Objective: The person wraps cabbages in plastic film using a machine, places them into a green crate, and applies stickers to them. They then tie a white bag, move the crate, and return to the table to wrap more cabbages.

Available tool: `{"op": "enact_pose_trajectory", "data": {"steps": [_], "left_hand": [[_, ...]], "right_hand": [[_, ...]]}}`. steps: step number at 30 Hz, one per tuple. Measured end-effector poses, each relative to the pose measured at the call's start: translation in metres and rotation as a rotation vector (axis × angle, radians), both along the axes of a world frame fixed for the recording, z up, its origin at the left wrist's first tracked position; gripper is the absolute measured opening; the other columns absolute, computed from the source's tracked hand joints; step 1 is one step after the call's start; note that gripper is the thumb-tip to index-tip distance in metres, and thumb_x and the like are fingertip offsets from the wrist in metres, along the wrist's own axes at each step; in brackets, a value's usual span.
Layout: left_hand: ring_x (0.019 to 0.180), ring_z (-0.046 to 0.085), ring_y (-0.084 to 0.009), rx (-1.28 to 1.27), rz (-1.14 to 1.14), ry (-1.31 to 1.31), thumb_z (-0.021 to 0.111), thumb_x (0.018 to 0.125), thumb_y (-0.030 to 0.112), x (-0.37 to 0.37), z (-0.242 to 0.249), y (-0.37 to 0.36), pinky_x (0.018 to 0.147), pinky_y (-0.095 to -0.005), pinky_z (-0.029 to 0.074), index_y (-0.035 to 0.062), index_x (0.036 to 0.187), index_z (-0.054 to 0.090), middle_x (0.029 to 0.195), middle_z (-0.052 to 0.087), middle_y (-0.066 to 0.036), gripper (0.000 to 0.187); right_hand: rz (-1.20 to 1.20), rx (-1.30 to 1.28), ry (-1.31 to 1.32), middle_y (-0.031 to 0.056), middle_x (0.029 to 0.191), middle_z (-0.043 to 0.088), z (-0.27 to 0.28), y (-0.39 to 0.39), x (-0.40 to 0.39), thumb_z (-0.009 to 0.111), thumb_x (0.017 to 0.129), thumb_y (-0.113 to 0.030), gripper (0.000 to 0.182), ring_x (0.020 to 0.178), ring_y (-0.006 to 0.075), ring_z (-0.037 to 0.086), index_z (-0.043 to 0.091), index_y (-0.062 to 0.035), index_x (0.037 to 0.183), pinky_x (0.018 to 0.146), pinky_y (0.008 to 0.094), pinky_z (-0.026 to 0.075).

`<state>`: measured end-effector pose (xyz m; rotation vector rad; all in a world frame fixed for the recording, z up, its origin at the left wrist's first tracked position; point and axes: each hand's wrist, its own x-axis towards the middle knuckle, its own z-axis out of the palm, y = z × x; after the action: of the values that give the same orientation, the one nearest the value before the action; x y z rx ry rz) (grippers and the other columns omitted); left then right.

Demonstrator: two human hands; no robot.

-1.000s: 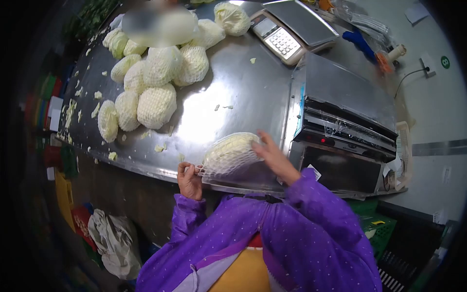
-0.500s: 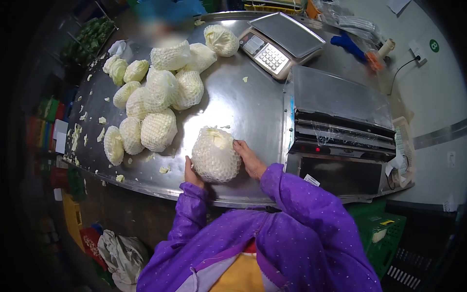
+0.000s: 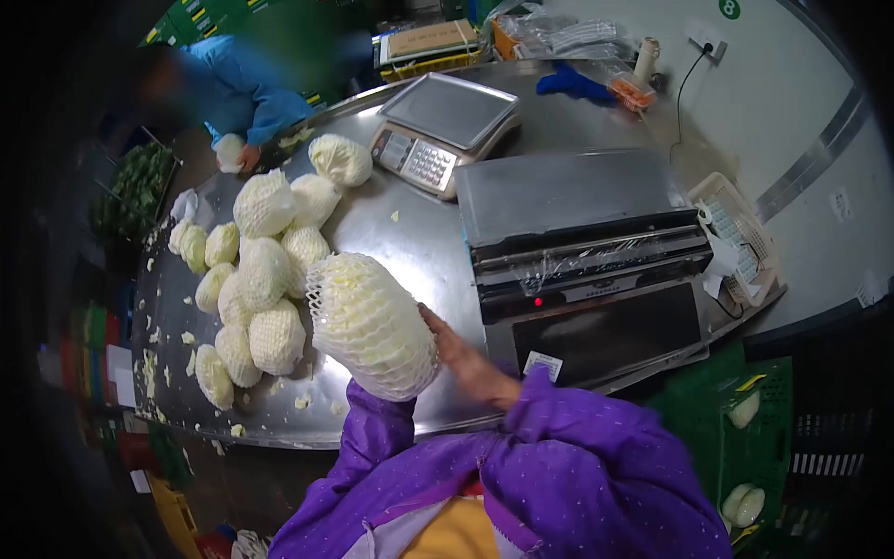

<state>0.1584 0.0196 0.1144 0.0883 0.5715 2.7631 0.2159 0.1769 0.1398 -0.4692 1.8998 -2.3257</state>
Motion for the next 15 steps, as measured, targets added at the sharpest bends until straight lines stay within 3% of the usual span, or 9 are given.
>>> {"op": "enact_pose_trajectory", "data": {"steps": [1,3,5,6,9,12,13,15], "left_hand": [[0.117,0.046,-0.0229,-0.049,0.036,-0.009,0.032,0.096,0.043,0.0,0.001,0.01,0.099,-0.0387,0.039,0.0108,0.138,0.03,0.133,0.044,-0.009,0.053],[0.117,0.047,-0.0247,0.121,-0.056,-0.013,0.029,0.096,0.047,0.005,0.016,0.035,0.097,-0.0394,0.042,0.0113,0.136,0.034,0.131,0.046,-0.011,0.054],[0.117,0.048,-0.0255,0.242,-0.131,0.009,0.028,0.096,0.048,0.011,0.035,0.065,0.096,-0.0399,0.043,0.0115,0.136,0.036,0.13,0.048,-0.012,0.055],[0.117,0.048,-0.0254,0.261,-0.15,0.049,0.028,0.096,0.048,0.015,0.044,0.079,0.096,-0.0399,0.043,0.0113,0.136,0.036,0.13,0.048,-0.012,0.055],[0.116,0.048,-0.0252,0.277,-0.17,0.191,0.029,0.096,0.047,0.029,0.071,0.119,0.097,-0.0401,0.042,0.011,0.136,0.036,0.13,0.048,-0.011,0.054],[0.116,0.049,-0.0249,0.254,-0.194,0.288,0.03,0.096,0.045,0.037,0.096,0.156,0.097,-0.0402,0.042,0.0106,0.136,0.036,0.13,0.048,-0.011,0.053],[0.115,0.049,-0.0248,0.24,-0.2,0.31,0.03,0.096,0.045,0.04,0.102,0.167,0.097,-0.0403,0.042,0.0105,0.136,0.036,0.13,0.048,-0.011,0.053],[0.115,0.049,-0.0246,0.211,-0.21,0.327,0.031,0.096,0.044,0.042,0.11,0.194,0.098,-0.0404,0.041,0.0103,0.136,0.036,0.13,0.048,-0.011,0.053]], "right_hand": [[-0.018,0.042,0.081,0.0155,0.151,0.014,0.007,0.028,-0.007,0.023,0.097,-0.048,0.068,0.14,0.0252,0.009,0.013,0.0016,0.143,0.112,0.0352,0.008],[-0.26,0.129,0.326,0.0191,0.149,0.017,0.092,0.073,-0.022,0.025,0.098,-0.043,0.066,0.139,0.0282,0.014,0.015,0.0038,0.143,0.112,0.0362,0.011],[-0.155,0.406,0.566,0.023,0.147,0.02,0.133,0.08,-0.019,0.033,0.097,-0.043,0.068,0.138,0.0328,0.019,0.016,0.005,0.142,0.111,0.038,0.014],[-0.259,0.467,0.635,0.0248,0.145,0.022,0.122,0.068,-0.019,0.041,0.094,-0.04,0.069,0.136,0.0358,0.02,0.019,0.0052,0.141,0.111,0.0406,0.016],[-0.252,0.372,0.526,0.0249,0.145,0.023,0.075,0.115,0.01,0.043,0.092,-0.04,0.07,0.136,0.0364,0.021,0.02,0.006,0.14,0.11,0.0408,0.016],[-0.191,0.287,0.283,0.0206,0.148,0.02,0.049,0.168,0.02,0.039,0.092,-0.039,0.07,0.137,0.0308,0.02,0.017,0.0057,0.142,0.111,0.0377,0.014],[-0.175,0.262,0.221,0.0191,0.149,0.019,0.046,0.189,0.024,0.037,0.092,-0.039,0.07,0.138,0.0293,0.019,0.016,0.0052,0.142,0.112,0.0372,0.012],[-0.325,-0.017,0.16,0.015,0.149,0.019,0.084,0.241,0.025,0.03,0.092,-0.055,0.078,0.138,0.0251,0.019,0.017,0.0017,0.143,0.111,0.0374,0.016]]}}
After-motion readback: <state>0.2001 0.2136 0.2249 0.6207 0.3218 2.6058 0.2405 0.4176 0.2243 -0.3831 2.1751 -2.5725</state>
